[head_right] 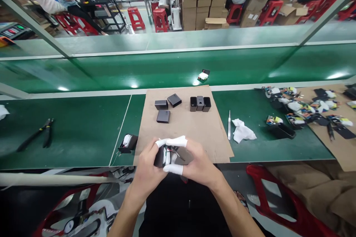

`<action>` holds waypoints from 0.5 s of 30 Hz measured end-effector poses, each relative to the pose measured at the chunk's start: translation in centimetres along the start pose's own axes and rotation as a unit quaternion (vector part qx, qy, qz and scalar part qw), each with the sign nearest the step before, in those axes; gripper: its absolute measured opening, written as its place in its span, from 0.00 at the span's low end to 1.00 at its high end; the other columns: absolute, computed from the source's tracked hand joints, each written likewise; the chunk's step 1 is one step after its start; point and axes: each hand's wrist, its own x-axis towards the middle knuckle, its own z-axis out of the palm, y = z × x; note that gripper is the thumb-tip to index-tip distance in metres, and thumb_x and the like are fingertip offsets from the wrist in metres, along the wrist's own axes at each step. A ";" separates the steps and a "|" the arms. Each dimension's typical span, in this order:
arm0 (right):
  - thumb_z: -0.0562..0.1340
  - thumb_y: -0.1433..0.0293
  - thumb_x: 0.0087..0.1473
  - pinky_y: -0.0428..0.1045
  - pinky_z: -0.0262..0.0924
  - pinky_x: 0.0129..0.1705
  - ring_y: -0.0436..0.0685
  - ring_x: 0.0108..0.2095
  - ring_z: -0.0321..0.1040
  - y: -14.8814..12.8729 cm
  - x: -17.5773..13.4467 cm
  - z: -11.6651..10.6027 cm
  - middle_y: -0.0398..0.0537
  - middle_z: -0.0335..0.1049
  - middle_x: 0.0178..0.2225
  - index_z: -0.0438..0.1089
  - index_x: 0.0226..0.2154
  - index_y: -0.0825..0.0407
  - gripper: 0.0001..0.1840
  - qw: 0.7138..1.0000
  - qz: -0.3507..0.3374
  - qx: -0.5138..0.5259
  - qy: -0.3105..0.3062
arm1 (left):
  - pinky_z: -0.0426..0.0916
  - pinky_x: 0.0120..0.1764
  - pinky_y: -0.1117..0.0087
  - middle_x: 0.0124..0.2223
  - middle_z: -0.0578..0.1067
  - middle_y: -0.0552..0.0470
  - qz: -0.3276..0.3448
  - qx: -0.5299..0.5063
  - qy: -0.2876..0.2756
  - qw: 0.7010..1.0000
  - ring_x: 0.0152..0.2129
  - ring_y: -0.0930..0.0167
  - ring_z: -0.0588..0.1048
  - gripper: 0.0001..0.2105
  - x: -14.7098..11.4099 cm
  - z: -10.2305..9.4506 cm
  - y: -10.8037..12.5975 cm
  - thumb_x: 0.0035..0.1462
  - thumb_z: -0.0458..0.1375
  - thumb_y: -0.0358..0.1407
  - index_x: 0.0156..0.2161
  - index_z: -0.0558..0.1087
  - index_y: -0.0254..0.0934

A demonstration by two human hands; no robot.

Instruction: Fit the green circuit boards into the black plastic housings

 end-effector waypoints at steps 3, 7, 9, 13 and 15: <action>0.78 0.69 0.56 0.55 0.76 0.54 0.62 0.51 0.80 -0.3 0.4 0.1 0.48 0.81 0.53 0.70 0.65 0.38 0.38 0.999 -0.031 -0.032 -0.011 | 0.72 0.45 0.65 0.45 0.74 0.50 0.002 0.031 -0.009 0.999 0.43 0.63 0.77 0.29 0.0 -0.8 -0.2 0.48 0.57 0.21 0.56 0.74 0.42; 0.75 0.72 0.59 0.54 0.77 0.52 0.60 0.49 0.80 -0.1 1.0 1.0 0.50 0.81 0.52 0.68 0.67 0.40 0.37 0.996 -0.072 -0.049 -0.011 | 0.74 0.44 0.65 0.45 0.75 0.50 0.015 0.073 0.000 0.997 0.43 0.62 0.78 0.29 -0.1 -1.5 -1.0 0.46 0.57 0.22 0.55 0.74 0.43; 0.74 0.73 0.59 0.53 0.77 0.50 0.59 0.47 0.79 0.2 1.2 1.4 0.50 0.81 0.49 0.68 0.66 0.42 0.36 0.995 -0.086 -0.046 -0.009 | 0.73 0.41 0.65 0.43 0.74 0.51 0.016 0.106 0.006 0.994 0.41 0.62 0.78 0.23 -0.2 -1.7 -1.4 0.46 0.57 0.23 0.48 0.73 0.42; 0.75 0.73 0.54 0.53 0.77 0.48 0.58 0.44 0.79 0.8 1.8 2.0 0.49 0.81 0.48 0.69 0.64 0.43 0.37 0.994 -0.105 -0.021 -0.009 | 0.71 0.36 0.66 0.39 0.74 0.52 0.007 0.175 0.003 0.984 0.36 0.62 0.77 0.13 -0.5 -2.2 -1.8 0.46 0.58 0.26 0.38 0.68 0.42; 0.76 0.73 0.50 0.53 0.77 0.47 0.58 0.43 0.79 1.3 2.0 2.3 0.49 0.81 0.48 0.70 0.63 0.43 0.39 0.994 -0.104 0.009 -0.004 | 0.71 0.36 0.65 0.39 0.75 0.52 0.003 0.195 -0.002 0.981 0.36 0.61 0.78 0.14 -0.6 -2.5 -1.9 0.45 0.59 0.26 0.38 0.68 0.43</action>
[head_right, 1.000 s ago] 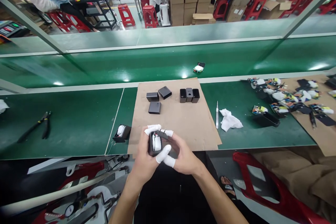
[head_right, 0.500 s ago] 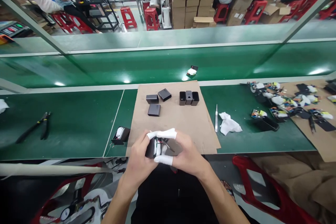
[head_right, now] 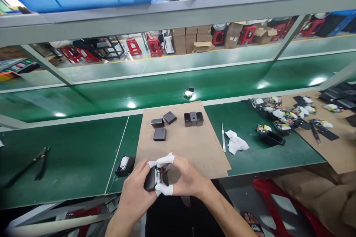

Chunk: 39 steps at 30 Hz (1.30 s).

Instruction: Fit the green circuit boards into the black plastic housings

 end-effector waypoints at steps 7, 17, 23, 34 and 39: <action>0.79 0.71 0.41 0.53 0.76 0.47 0.59 0.42 0.79 3.1 0.4 0.5 0.46 0.80 0.44 0.76 0.57 0.44 0.39 0.997 0.063 0.049 -0.004 | 0.72 0.37 0.67 0.40 0.76 0.52 -0.050 -0.099 -0.020 0.994 0.35 0.64 0.78 0.14 0.2 0.7 -0.2 0.48 0.59 0.28 0.42 0.72 0.42; 0.86 0.59 0.37 0.57 0.75 0.55 0.61 0.47 0.80 5.5 4.2 1.2 0.50 0.82 0.47 0.80 0.51 0.48 0.39 0.965 0.185 0.164 -0.090 | 0.76 0.39 0.63 0.41 0.80 0.49 -0.112 -0.123 0.034 0.985 0.37 0.60 0.81 0.14 1.2 2.7 -4.2 0.49 0.61 0.32 0.43 0.75 0.41; 0.88 0.61 0.29 0.54 0.74 0.54 0.58 0.44 0.79 6.6 5.1 3.3 0.48 0.82 0.42 0.80 0.42 0.52 0.37 0.940 0.226 0.237 -0.091 | 0.77 0.42 0.62 0.42 0.80 0.49 -0.109 -0.134 0.072 0.982 0.38 0.60 0.81 0.15 0.2 2.8 -5.8 0.50 0.61 0.30 0.44 0.76 0.42; 0.79 0.71 0.40 0.53 0.76 0.50 0.57 0.42 0.79 7.1 4.0 0.2 0.45 0.78 0.40 0.74 0.43 0.48 0.26 0.967 0.212 0.126 -0.061 | 0.82 0.40 0.64 0.53 0.82 0.44 -0.014 -0.080 0.116 0.990 0.40 0.60 0.86 0.26 0.3 5.8 -6.0 0.56 0.64 0.30 0.61 0.77 0.45; 0.76 0.54 0.54 0.62 0.75 0.58 0.65 0.51 0.80 6.0 7.7 -2.1 0.53 0.79 0.52 0.71 0.58 0.45 0.33 0.978 0.174 -0.018 -0.116 | 0.81 0.40 0.69 0.44 0.80 0.46 0.010 -0.182 0.167 0.969 0.37 0.66 0.84 0.15 0.8 5.7 -5.7 0.61 0.58 0.27 0.50 0.79 0.42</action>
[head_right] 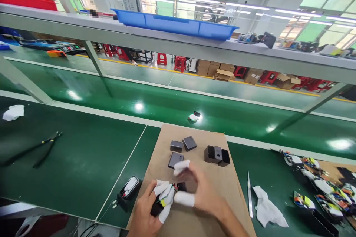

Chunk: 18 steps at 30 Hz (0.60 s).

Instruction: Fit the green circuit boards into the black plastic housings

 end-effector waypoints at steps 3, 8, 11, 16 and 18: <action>0.64 0.51 0.68 0.61 0.75 0.57 0.63 0.50 0.80 -1.0 7.8 -4.3 0.52 0.80 0.51 0.73 0.56 0.45 0.21 0.945 0.093 -0.305 0.069 | 0.82 0.43 0.69 0.44 0.80 0.47 -0.035 -0.056 0.030 0.997 0.37 0.67 0.84 0.10 0.3 -0.5 0.6 0.64 0.58 0.28 0.47 0.79 0.40; 0.70 0.58 0.65 0.66 0.73 0.57 0.69 0.54 0.78 1.4 22.1 -7.7 0.60 0.75 0.58 0.75 0.56 0.53 0.22 0.881 0.184 -0.425 0.095 | 0.82 0.41 0.69 0.42 0.81 0.47 -0.010 -0.075 0.063 0.995 0.36 0.67 0.84 0.13 0.0 -0.3 0.4 0.62 0.60 0.26 0.49 0.79 0.41; 0.69 0.60 0.68 0.66 0.74 0.59 0.65 0.57 0.75 3.5 25.9 -7.0 0.56 0.73 0.62 0.73 0.59 0.52 0.22 0.869 0.201 -0.446 0.081 | 0.82 0.39 0.67 0.42 0.81 0.44 0.016 -0.070 0.080 0.994 0.35 0.66 0.84 0.15 -1.0 0.5 -0.8 0.64 0.58 0.27 0.52 0.78 0.41; 0.68 0.62 0.69 0.64 0.75 0.57 0.64 0.56 0.76 5.4 27.5 -5.6 0.55 0.73 0.62 0.74 0.59 0.51 0.19 0.880 0.185 -0.431 0.073 | 0.82 0.43 0.59 0.45 0.83 0.42 -0.012 -0.017 0.094 0.995 0.40 0.60 0.84 0.13 -1.9 1.2 -1.6 0.68 0.58 0.33 0.54 0.79 0.43; 0.69 0.61 0.69 0.63 0.76 0.56 0.63 0.54 0.77 5.3 27.6 -5.8 0.55 0.74 0.60 0.74 0.57 0.52 0.19 0.893 0.169 -0.409 0.082 | 0.82 0.43 0.62 0.45 0.83 0.43 -0.024 -0.035 0.086 0.995 0.40 0.62 0.84 0.11 -1.8 1.1 -1.3 0.70 0.57 0.34 0.53 0.79 0.44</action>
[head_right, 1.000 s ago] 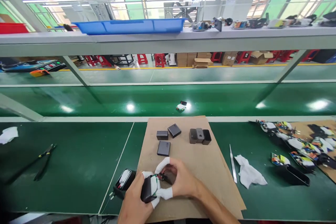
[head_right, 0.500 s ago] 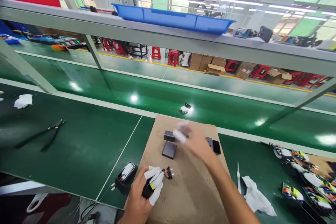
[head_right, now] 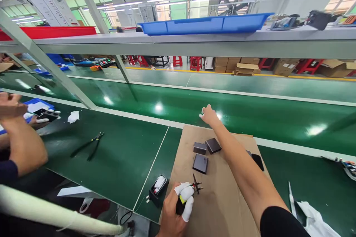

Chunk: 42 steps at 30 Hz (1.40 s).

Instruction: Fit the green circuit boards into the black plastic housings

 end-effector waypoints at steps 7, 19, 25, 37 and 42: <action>0.64 0.61 0.70 0.52 0.77 0.43 0.56 0.39 0.80 1.5 -7.0 -4.0 0.52 0.81 0.49 0.76 0.50 0.53 0.14 0.986 -0.061 0.141 0.067 | 0.82 0.49 0.61 0.47 0.84 0.41 -0.075 -0.027 -0.022 0.997 0.44 0.62 0.85 0.12 0.6 -0.5 1.2 0.74 0.55 0.38 0.53 0.79 0.39; 0.69 0.64 0.64 0.70 0.68 0.63 0.69 0.59 0.70 5.4 -33.1 2.4 0.53 0.68 0.52 0.74 0.48 0.43 0.11 0.948 -0.066 0.251 0.184 | 0.80 0.51 0.59 0.49 0.83 0.42 -0.221 -0.150 0.061 0.962 0.42 0.64 0.84 0.18 1.0 2.6 2.9 0.74 0.54 0.52 0.53 0.71 0.40; 0.73 0.60 0.59 0.68 0.72 0.64 0.64 0.60 0.71 7.6 -34.9 3.9 0.53 0.64 0.56 0.62 0.51 0.44 0.24 0.904 0.006 0.365 0.224 | 0.72 0.63 0.53 0.55 0.81 0.40 -0.176 -0.125 0.026 0.976 0.55 0.59 0.80 0.17 1.1 3.2 3.0 0.72 0.59 0.49 0.55 0.75 0.39; 0.75 0.59 0.57 0.71 0.71 0.60 0.68 0.51 0.76 6.9 -33.4 3.3 0.56 0.75 0.52 0.71 0.56 0.49 0.28 0.924 0.072 0.279 0.252 | 0.75 0.56 0.59 0.51 0.82 0.42 -0.250 -0.073 0.042 0.965 0.51 0.60 0.82 0.18 2.8 2.1 2.1 0.71 0.58 0.51 0.54 0.73 0.39; 0.77 0.58 0.55 0.70 0.70 0.63 0.66 0.52 0.78 7.5 -33.5 3.2 0.56 0.78 0.53 0.73 0.55 0.47 0.28 0.864 0.082 0.436 0.237 | 0.75 0.44 0.64 0.42 0.82 0.47 -0.277 -0.030 -0.005 0.960 0.38 0.63 0.80 0.15 3.7 1.2 1.3 0.68 0.61 0.47 0.48 0.77 0.37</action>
